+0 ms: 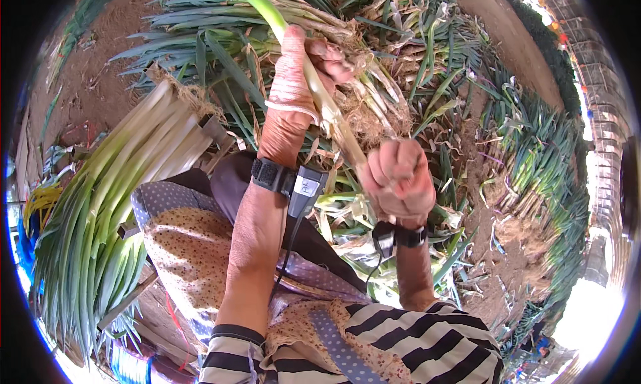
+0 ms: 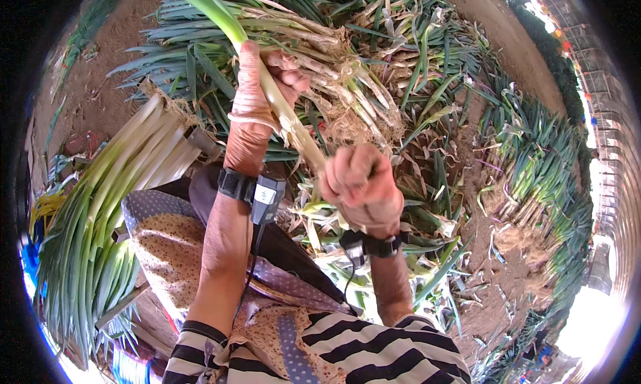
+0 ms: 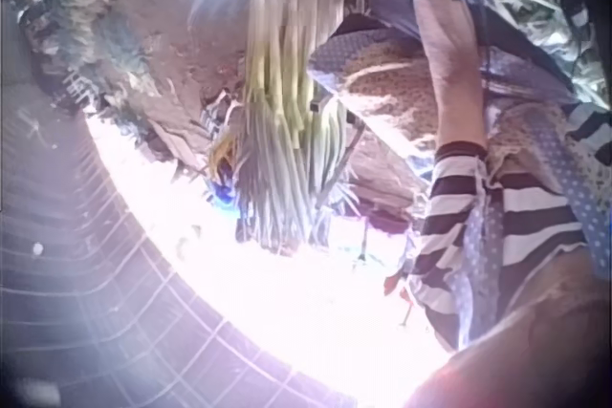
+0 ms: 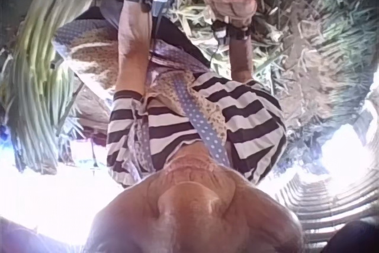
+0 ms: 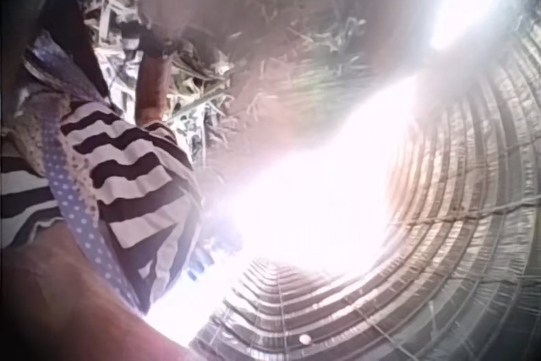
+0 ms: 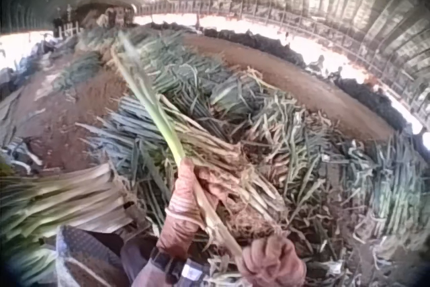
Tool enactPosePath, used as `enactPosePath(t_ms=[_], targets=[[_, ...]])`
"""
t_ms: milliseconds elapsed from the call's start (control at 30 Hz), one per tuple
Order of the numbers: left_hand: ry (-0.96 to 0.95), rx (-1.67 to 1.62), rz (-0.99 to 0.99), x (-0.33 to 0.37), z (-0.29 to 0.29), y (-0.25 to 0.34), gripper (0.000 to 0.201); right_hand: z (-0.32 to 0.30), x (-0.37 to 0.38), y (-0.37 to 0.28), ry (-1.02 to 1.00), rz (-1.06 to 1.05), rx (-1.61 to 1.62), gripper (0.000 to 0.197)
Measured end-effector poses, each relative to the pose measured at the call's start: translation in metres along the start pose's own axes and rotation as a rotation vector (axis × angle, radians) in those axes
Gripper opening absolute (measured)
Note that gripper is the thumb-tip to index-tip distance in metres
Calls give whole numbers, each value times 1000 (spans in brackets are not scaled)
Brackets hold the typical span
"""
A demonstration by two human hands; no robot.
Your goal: Cleaning and bundling leeks in an agricultural facility.
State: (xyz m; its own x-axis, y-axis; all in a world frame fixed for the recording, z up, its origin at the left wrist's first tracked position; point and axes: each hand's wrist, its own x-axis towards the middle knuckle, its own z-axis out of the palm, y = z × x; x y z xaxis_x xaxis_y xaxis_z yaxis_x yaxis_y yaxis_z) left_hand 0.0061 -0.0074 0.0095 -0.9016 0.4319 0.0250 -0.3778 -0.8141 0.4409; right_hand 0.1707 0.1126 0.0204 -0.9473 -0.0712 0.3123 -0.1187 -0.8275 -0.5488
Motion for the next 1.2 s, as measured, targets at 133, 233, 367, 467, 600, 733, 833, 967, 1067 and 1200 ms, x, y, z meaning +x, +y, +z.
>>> enactPosePath(t_ms=[133, 233, 367, 467, 600, 733, 833, 967, 1067, 1200], targets=[[-165, -89, -28, 11, -24, 11, 46, -2, -68, -19, 297, 196, -196, 21], [-119, 96, 60, 7, -16, 9, 50, -27, -143, -16, 751, 597, -666, 21], [-35, 8, 63, 5, 9, 3, 48, -109, -290, -6, 813, 1309, -1821, 29], [-38, -43, 118, 17, 1, 11, 47, -136, -375, -21, 502, 933, -1870, 48], [-18, -32, 81, 4, -8, 7, 46, -83, -224, -34, 1128, 531, -1675, 40], [-46, 19, 26, -5, 2, 0, 41, -17, -56, -28, 682, 2, -1704, 43], [-41, 14, 8, -5, 12, -12, 39, 2, 19, -11, 333, -194, -1864, 45], [-34, -24, -112, -7, 13, -12, 33, -21, 58, 7, 239, -220, -1917, 42], [-23, -91, -111, -4, 10, -13, 23, -20, 58, 3, 174, -125, -1829, 26], [37, -45, 27, 3, 6, -15, 21, -4, 30, 3, -32, -185, -1795, 15]])
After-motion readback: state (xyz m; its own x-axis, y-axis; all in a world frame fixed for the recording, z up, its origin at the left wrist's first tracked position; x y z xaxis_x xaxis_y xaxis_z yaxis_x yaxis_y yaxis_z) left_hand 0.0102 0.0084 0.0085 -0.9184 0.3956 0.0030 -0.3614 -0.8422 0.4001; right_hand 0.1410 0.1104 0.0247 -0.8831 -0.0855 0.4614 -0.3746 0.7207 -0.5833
